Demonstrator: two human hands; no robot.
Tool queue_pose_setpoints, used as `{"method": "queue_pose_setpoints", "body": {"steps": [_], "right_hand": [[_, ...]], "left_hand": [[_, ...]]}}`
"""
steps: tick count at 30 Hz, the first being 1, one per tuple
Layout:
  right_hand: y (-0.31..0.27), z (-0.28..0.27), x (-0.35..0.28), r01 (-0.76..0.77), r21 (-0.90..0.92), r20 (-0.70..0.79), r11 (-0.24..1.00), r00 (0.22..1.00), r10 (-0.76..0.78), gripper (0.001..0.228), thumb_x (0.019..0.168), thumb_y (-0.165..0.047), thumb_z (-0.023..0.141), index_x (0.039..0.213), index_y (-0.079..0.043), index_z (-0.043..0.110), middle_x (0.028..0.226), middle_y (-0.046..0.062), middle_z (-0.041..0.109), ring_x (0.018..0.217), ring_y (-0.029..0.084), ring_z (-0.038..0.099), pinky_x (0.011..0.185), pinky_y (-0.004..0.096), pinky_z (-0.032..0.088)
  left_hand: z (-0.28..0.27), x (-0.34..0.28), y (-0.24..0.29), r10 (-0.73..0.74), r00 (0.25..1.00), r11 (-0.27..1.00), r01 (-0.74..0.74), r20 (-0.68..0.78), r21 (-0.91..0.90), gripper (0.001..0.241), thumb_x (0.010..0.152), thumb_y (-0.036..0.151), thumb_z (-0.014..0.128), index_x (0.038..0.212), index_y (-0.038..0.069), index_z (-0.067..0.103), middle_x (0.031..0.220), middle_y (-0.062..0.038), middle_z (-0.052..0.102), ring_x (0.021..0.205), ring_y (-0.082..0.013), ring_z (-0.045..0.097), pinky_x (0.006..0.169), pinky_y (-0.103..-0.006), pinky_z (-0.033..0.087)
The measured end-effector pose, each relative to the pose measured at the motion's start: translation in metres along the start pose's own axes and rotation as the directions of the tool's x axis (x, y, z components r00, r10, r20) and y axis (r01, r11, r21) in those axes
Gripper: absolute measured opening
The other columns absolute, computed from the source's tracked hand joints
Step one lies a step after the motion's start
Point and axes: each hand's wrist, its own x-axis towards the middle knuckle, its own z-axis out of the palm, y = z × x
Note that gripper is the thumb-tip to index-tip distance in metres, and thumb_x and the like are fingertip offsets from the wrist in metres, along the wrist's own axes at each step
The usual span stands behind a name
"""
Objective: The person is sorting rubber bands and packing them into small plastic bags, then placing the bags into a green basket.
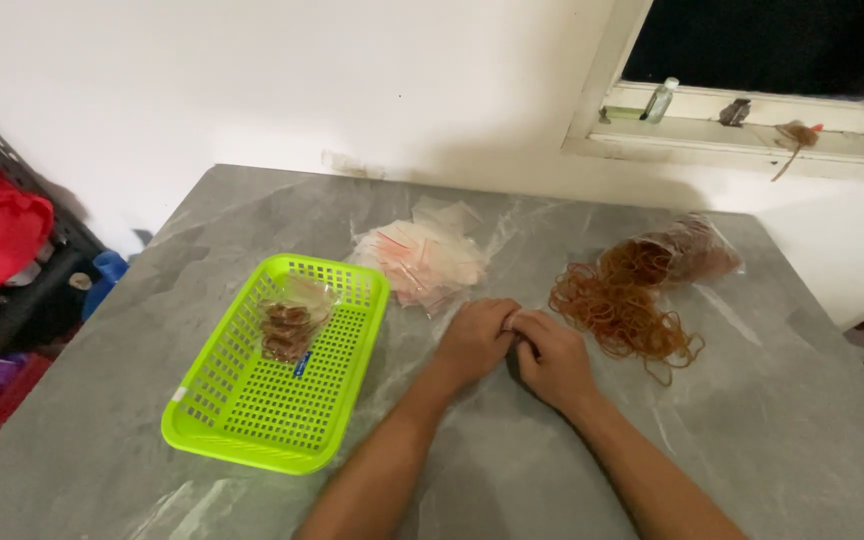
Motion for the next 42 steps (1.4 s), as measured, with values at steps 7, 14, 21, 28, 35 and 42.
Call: {"method": "queue_pose_setpoints", "body": {"steps": [7, 14, 21, 28, 35, 42], "right_hand": [[-0.004, 0.003, -0.002, -0.011, -0.017, 0.018, 1.0, 1.0, 0.011, 0.023, 0.079, 0.001, 0.068, 0.099, -0.01, 0.075, 0.099, 0.008, 0.076, 0.092, 0.033, 0.075, 0.076, 0.042, 0.061], [-0.007, 0.009, -0.004, -0.086, -0.059, 0.042, 0.995, 0.995, 0.088, 0.022, 0.082, 0.004, 0.065, 0.099, -0.008, 0.074, 0.099, 0.009, 0.075, 0.094, 0.034, 0.074, 0.078, 0.042, 0.06], [-0.008, 0.007, -0.006, -0.045, -0.145, 0.082, 0.988, 0.995, 0.057, 0.02, 0.082, -0.001, 0.065, 0.097, -0.011, 0.073, 0.093, 0.005, 0.073, 0.09, 0.032, 0.074, 0.076, 0.041, 0.06], [0.004, 0.005, -0.004, -0.024, -0.094, 0.079, 0.995, 0.996, 0.031, 0.022, 0.08, 0.001, 0.067, 0.096, -0.013, 0.074, 0.091, 0.005, 0.074, 0.087, 0.032, 0.074, 0.074, 0.04, 0.06], [0.001, 0.005, 0.001, -0.099, 0.005, 0.106, 0.995, 0.99, 0.098, 0.019, 0.081, 0.001, 0.067, 0.094, -0.011, 0.075, 0.093, 0.008, 0.076, 0.088, 0.036, 0.074, 0.071, 0.043, 0.06], [-0.113, -0.067, 0.058, 0.199, -0.145, -0.15, 0.969, 0.964, -0.22, 0.014, 0.093, -0.022, 0.073, 0.085, -0.011, 0.069, 0.083, 0.005, 0.072, 0.066, 0.021, 0.066, 0.06, 0.032, 0.049]], "left_hand": [[-0.002, 0.001, 0.0, -0.012, 1.0, 1.0, 0.011, 0.015, 0.011, 0.007, 0.087, 0.017, 0.062, 0.094, 0.015, 0.06, 0.077, -0.009, 0.059, 0.079, -0.0343, 0.065, 0.074, -0.0441, 0.05], [-0.005, 0.003, 0.0, -0.084, 0.991, 0.996, 0.086, 0.101, -0.019, 0.011, 0.084, 0.013, 0.064, 0.091, 0.01, 0.055, 0.079, -0.016, 0.062, 0.083, -0.0418, 0.066, 0.076, -0.0512, 0.051], [-0.013, 0.004, 0.007, -0.115, 0.976, 0.993, 0.12, 0.182, -0.019, 0.009, 0.084, 0.011, 0.06, 0.091, 0.009, 0.054, 0.081, -0.016, 0.062, 0.086, -0.0406, 0.067, 0.08, -0.0488, 0.052], [-0.03, 0.007, 0.024, -0.126, 0.977, 0.987, 0.141, 0.172, -0.078, 0.006, 0.088, 0.007, 0.059, 0.09, 0.005, 0.055, 0.082, -0.019, 0.064, 0.087, -0.0433, 0.066, 0.078, -0.0503, 0.052], [-0.022, 0.006, 0.019, -0.158, 0.975, 0.98, 0.175, 0.154, -0.097, 0.01, 0.093, 0.01, 0.057, 0.084, 0.009, 0.051, 0.076, -0.013, 0.058, 0.079, -0.0363, 0.063, 0.074, -0.0443, 0.051], [-0.018, 0.006, 0.006, -0.211, 0.955, 0.936, 0.259, 0.208, -0.239, 0.035, 0.104, 0.039, 0.035, 0.083, 0.013, 0.046, 0.076, -0.012, 0.063, 0.07, -0.034, 0.058, 0.065, -0.0486, 0.036]]}}
